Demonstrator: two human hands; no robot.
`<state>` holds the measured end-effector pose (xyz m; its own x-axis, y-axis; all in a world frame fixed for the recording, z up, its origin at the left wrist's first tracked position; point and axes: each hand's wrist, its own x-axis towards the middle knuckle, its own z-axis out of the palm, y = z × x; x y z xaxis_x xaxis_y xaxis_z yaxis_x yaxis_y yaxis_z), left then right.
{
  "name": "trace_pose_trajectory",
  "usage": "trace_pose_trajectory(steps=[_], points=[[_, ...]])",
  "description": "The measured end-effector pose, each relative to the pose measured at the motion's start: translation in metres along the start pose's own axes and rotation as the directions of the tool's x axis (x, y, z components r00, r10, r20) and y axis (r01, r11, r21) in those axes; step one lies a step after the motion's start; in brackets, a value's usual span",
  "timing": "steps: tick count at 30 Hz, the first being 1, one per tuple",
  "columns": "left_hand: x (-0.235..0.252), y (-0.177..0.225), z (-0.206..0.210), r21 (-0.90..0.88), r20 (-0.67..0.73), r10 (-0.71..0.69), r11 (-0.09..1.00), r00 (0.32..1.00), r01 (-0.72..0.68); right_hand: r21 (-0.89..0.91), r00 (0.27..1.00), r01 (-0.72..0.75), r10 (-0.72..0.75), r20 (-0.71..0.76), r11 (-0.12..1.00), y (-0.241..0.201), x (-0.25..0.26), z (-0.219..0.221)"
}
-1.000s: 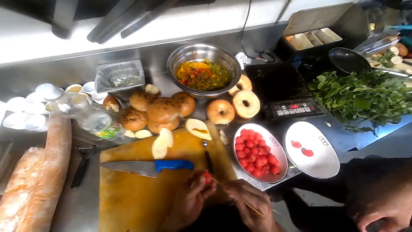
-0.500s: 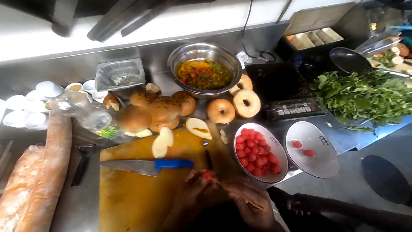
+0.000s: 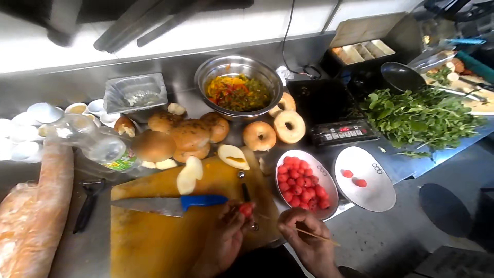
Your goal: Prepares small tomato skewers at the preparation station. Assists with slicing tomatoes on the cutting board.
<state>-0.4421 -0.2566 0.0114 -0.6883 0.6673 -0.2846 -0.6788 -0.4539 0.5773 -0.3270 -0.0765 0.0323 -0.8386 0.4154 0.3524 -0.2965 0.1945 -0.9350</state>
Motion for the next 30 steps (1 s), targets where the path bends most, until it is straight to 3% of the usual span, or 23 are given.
trace_pose_trajectory(steps=[8, 30], points=[[0.003, 0.0, -0.003, 0.105, 0.152, 0.079, 0.99, 0.985, -0.096, -0.18, 0.977, 0.157, -0.126, 0.171, 0.971, 0.001, 0.009, 0.011], [0.012, -0.013, 0.006, 0.231, 0.149, 0.043, 0.97, 0.988, -0.077, -0.181, 0.98, 0.1, -0.065, 0.189, 0.978, 0.005, 0.014, -0.004]])
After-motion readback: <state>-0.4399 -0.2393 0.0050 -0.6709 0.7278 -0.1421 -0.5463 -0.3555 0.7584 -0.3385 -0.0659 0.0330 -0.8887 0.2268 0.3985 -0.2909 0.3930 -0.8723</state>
